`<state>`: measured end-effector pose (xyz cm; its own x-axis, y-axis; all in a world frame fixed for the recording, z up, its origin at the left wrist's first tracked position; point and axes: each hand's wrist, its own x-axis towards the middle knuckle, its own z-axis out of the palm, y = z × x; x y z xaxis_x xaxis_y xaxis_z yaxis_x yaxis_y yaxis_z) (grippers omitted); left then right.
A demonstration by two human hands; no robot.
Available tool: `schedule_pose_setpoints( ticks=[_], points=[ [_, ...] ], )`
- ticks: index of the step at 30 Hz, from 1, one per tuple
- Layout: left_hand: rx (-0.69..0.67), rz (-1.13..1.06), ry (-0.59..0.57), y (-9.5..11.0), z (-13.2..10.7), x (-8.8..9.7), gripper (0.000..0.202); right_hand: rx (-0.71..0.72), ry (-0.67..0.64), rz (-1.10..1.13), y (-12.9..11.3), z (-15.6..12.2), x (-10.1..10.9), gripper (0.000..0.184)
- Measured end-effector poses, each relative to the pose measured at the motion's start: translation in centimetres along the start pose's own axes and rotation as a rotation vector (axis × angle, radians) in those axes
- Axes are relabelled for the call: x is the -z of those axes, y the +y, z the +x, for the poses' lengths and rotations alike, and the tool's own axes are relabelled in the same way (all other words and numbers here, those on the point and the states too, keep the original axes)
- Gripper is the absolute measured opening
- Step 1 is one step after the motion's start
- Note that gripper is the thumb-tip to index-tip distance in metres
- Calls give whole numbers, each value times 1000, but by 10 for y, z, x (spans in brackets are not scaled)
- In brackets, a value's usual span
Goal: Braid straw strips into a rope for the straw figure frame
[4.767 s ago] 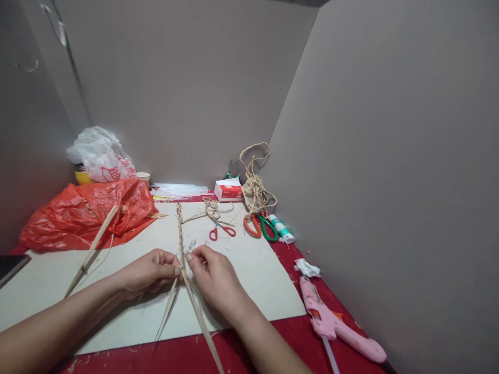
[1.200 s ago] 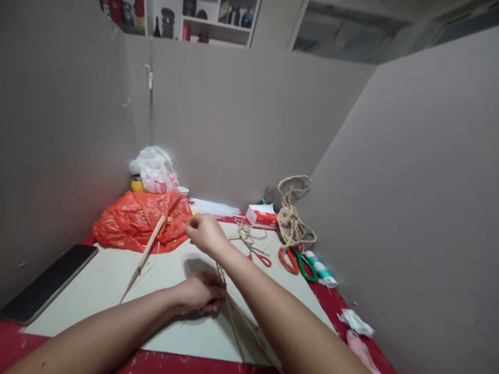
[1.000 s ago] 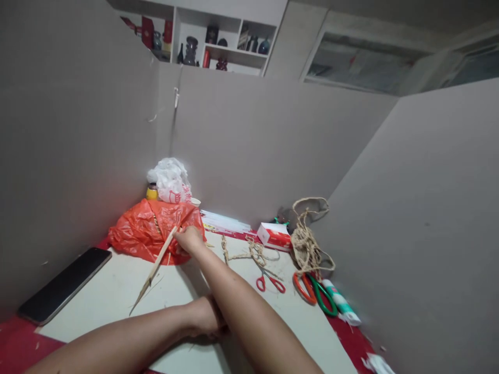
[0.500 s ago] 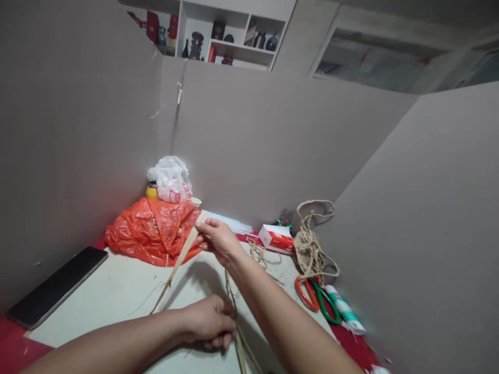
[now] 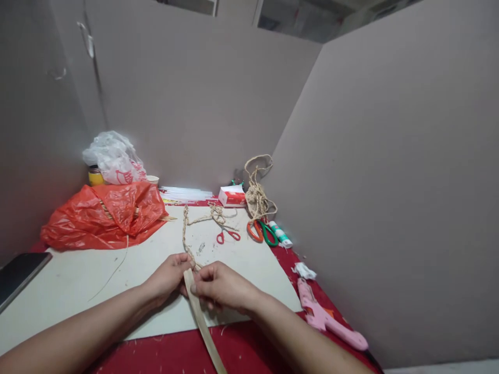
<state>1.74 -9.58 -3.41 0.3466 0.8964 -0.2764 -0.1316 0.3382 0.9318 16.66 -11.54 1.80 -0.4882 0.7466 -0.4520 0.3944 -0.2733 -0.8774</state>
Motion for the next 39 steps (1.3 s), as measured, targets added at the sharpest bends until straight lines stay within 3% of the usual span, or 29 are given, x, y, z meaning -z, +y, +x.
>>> schedule_pose_setpoints(
  ticks=[5,14,27,32,39],
  points=[
    [-81,27,65,-4,-1,-3,26,-14,205,106,20,7,-19,21],
    [-182,77,107,-5,-3,0,27,125,324,219,22,14,-36,17],
    [-346,216,268,-18,6,4,23,255,500,107,26,28,-53,12],
    [-409,275,264,-20,7,4,17,387,642,-7,35,31,-58,11],
    [-411,240,239,-17,7,5,18,463,679,-39,35,35,-60,13]
  ],
)
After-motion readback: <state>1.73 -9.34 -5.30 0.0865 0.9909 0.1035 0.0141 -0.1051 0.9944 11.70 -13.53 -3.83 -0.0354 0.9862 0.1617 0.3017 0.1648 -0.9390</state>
